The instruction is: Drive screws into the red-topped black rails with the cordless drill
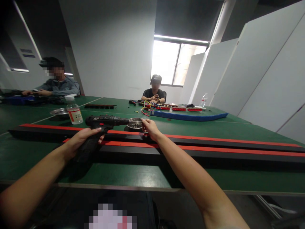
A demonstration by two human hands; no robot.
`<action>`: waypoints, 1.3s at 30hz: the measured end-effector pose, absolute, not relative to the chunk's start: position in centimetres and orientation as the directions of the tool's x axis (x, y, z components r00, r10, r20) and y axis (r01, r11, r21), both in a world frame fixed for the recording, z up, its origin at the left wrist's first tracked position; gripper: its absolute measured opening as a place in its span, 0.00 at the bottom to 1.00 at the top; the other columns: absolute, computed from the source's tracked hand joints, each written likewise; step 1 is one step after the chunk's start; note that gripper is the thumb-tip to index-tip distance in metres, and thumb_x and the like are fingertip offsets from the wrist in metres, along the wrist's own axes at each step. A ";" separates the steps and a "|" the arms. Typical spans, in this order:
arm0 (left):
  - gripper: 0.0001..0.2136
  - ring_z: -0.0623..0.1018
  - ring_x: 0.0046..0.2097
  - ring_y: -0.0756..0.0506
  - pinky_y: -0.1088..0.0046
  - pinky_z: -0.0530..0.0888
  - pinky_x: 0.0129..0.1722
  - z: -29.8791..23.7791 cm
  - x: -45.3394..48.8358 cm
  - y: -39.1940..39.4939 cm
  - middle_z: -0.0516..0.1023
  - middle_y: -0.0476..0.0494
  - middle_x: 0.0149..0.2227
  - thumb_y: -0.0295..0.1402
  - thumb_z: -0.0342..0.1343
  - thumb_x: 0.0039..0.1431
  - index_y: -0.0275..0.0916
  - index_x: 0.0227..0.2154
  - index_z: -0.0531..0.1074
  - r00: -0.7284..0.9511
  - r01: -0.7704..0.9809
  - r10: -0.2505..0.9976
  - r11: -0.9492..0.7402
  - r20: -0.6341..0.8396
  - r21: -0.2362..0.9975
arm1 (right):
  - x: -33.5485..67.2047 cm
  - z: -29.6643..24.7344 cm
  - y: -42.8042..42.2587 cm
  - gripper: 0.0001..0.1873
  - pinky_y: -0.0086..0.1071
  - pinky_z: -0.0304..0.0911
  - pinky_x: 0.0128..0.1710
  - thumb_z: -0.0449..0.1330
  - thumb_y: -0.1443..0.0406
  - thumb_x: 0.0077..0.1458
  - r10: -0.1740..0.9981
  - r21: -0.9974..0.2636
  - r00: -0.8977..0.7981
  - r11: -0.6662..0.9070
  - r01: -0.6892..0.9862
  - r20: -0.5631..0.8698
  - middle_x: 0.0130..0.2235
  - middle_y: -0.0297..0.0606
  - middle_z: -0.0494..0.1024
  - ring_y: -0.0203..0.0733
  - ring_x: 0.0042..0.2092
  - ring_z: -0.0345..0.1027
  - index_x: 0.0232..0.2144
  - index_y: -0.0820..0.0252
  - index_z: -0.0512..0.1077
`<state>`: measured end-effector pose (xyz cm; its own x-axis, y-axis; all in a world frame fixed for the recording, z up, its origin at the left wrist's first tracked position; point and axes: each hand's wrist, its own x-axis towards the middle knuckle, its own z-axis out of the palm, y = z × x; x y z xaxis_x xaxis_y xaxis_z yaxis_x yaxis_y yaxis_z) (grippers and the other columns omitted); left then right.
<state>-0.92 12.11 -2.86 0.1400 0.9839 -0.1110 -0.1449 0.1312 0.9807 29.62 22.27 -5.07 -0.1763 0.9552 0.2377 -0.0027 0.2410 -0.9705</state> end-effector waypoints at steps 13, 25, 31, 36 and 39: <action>0.11 0.79 0.27 0.49 0.80 0.77 0.25 -2.7 -0.9 12.0 0.79 0.40 0.28 0.35 0.65 0.59 0.31 0.29 0.78 0.130 -0.155 0.984 0.138 -0.119 0.978 | 29.6 -5.2 22.5 0.21 0.28 0.50 0.23 0.64 0.49 0.55 0.959 -0.977 -0.189 0.209 -0.037 0.212 0.23 0.28 0.66 0.33 0.23 0.57 0.28 0.58 0.66; 0.11 0.79 0.28 0.49 0.79 0.77 0.26 -3.1 -1.1 12.3 0.79 0.40 0.28 0.36 0.66 0.58 0.31 0.29 0.78 0.141 -0.166 0.984 0.133 -0.110 0.977 | 29.5 -6.0 23.1 0.25 0.29 0.52 0.22 0.60 0.44 0.56 0.915 -0.926 -0.170 0.377 0.035 0.366 0.22 0.28 0.64 0.33 0.22 0.57 0.25 0.56 0.63; 0.10 0.79 0.27 0.49 0.80 0.77 0.26 -2.8 -1.0 12.1 0.79 0.40 0.28 0.35 0.65 0.58 0.31 0.29 0.78 0.119 -0.164 0.986 0.135 -0.116 0.977 | 29.4 -6.0 23.2 0.26 0.30 0.53 0.22 0.58 0.42 0.57 0.873 -0.864 -0.145 0.484 0.137 0.466 0.20 0.29 0.65 0.35 0.22 0.58 0.25 0.55 0.62; 0.10 0.79 0.27 0.49 0.80 0.77 0.25 -2.7 -0.8 11.8 0.80 0.40 0.28 0.35 0.66 0.57 0.31 0.29 0.77 0.110 -0.159 0.987 0.131 -0.114 0.979 | 29.5 -6.1 23.3 0.26 0.31 0.51 0.22 0.58 0.41 0.57 0.866 -0.849 -0.148 0.498 0.177 0.477 0.20 0.29 0.64 0.35 0.21 0.57 0.25 0.55 0.62; 0.10 0.80 0.28 0.48 0.79 0.77 0.26 -2.8 -0.7 11.6 0.80 0.41 0.29 0.35 0.68 0.54 0.32 0.31 0.77 0.080 -0.165 0.992 0.109 -0.097 0.980 | 29.5 -6.0 23.1 0.25 0.31 0.52 0.22 0.58 0.42 0.58 0.877 -0.857 -0.165 0.478 0.193 0.452 0.21 0.29 0.64 0.35 0.22 0.57 0.25 0.54 0.62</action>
<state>-0.69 11.63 -2.76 0.0803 0.9920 -0.0972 -0.1650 0.1094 0.9802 29.47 23.09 -5.96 -0.1652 0.8766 0.4520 0.1926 0.4782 -0.8569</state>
